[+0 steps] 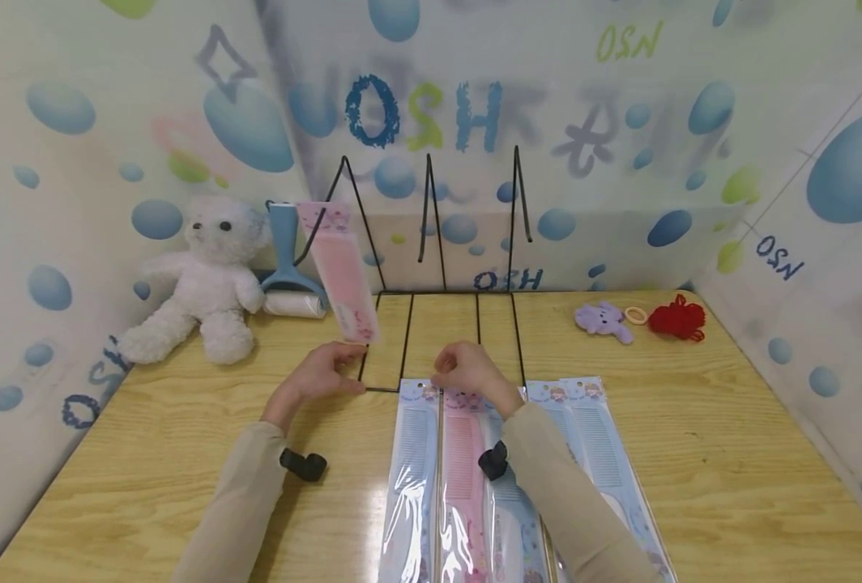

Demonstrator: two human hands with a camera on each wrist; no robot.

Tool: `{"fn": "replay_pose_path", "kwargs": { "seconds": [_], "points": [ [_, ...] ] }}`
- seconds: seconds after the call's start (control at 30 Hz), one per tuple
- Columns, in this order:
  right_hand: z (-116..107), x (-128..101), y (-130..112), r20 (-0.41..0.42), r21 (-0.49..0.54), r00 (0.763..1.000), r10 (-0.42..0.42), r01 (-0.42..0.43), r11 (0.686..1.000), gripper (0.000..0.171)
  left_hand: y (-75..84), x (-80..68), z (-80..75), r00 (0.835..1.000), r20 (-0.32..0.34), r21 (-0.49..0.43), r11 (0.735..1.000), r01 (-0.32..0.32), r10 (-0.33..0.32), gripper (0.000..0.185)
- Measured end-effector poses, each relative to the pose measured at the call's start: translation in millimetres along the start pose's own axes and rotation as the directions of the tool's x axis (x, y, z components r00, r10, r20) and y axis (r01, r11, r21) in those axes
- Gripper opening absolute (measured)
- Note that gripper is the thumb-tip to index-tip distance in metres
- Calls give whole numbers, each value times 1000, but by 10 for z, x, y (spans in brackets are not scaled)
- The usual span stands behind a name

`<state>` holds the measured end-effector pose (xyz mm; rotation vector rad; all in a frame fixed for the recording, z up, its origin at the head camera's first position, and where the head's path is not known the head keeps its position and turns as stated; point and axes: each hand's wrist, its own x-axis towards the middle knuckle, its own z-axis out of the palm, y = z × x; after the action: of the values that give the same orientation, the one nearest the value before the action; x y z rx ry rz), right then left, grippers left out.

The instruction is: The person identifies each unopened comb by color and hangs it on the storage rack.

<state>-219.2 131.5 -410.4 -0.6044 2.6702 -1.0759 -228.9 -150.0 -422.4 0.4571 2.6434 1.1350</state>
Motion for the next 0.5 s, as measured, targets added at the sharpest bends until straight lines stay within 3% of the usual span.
{"fn": "replay_pose_path", "kwargs": {
  "seconds": [0.5],
  "points": [
    [48,25,-39,64,-63,995,71,-67,996,16,18,-7,-12,1000,-6,16,1000,1,-1,65]
  ]
}}
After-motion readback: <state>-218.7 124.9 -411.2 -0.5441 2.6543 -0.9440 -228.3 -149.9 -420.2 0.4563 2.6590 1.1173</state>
